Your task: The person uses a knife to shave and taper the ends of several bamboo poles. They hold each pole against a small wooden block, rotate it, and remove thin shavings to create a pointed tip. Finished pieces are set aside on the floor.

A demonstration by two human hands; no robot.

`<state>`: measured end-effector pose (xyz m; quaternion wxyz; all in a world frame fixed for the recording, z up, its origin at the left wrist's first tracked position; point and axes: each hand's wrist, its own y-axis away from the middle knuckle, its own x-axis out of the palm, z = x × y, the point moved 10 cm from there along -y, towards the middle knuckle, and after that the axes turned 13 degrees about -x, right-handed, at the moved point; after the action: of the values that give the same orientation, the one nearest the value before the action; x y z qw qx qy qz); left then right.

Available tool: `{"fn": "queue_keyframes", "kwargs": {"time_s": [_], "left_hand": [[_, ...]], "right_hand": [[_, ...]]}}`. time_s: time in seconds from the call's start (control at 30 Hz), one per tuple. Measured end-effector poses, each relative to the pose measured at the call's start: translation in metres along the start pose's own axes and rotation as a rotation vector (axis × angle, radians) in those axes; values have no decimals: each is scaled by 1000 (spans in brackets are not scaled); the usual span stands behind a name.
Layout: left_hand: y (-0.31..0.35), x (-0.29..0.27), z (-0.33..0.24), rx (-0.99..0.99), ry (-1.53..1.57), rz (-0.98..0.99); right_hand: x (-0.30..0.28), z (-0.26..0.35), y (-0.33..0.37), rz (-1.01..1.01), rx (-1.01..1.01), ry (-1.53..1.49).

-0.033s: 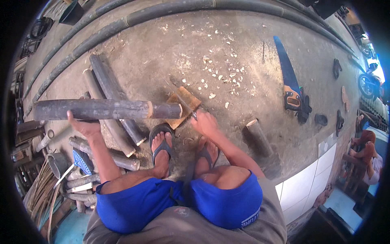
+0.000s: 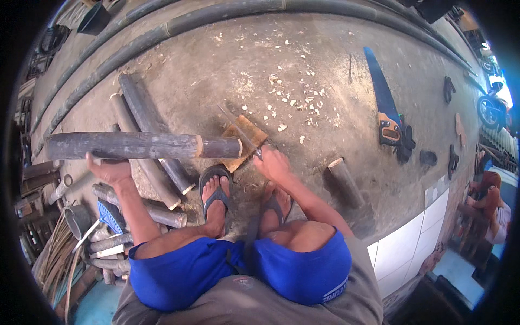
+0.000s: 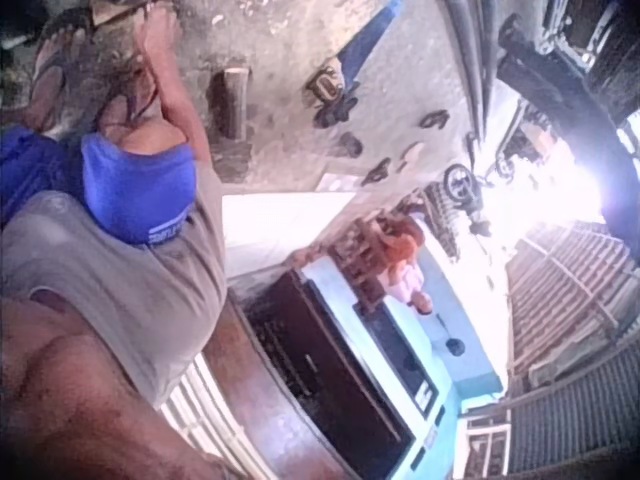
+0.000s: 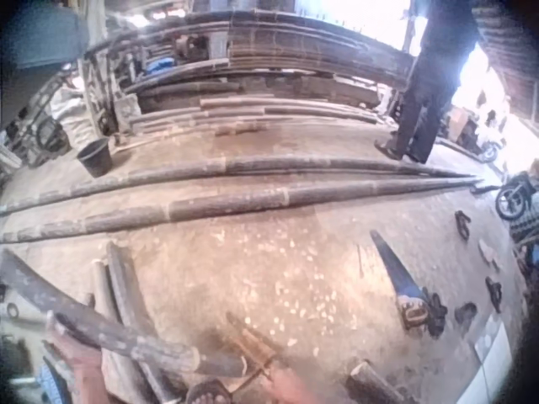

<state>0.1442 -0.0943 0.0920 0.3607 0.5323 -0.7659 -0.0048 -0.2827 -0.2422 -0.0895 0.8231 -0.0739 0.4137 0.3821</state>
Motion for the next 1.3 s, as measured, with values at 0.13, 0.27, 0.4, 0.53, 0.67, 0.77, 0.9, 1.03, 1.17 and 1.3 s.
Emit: {"fn": "queue_keyframes", "kwargs": {"time_s": [0.13, 0.27, 0.4, 0.53, 0.67, 0.77, 0.9, 1.03, 1.17, 1.3], "left_hand": [[-14, -15, -24, 231, -97, -33], [-23, -13, -15, 239, -154, -98], [-21, 3, -10, 250, -164, -53], [-34, -17, -12, 194, -154, 35], [-24, -13, -13, 198, -120, 48], [-22, -7, -13, 198, -107, 58], [-1, 10, -10, 107, -33, 11], [-26, -23, -22, 185, -53, 10], [-26, -17, -17, 208, -119, -48], [-34, -8, -5, 182, -104, -32]], "right_hand": [[-60, 66, -14, -91, -73, -145], [-135, 133, -15, -419, -300, -324], [-27, 27, -9, -39, 11, 50], [-33, 32, -13, -100, -97, -85], [-113, 113, -22, -290, -196, -258], [-68, 69, -11, -264, -141, -160], [-1, -7, -3, 24, 24, 22], [-30, 33, -17, 23, 9, -135], [-136, 128, -16, -410, -309, -274], [-27, 31, -10, -24, 9, 134]]}}
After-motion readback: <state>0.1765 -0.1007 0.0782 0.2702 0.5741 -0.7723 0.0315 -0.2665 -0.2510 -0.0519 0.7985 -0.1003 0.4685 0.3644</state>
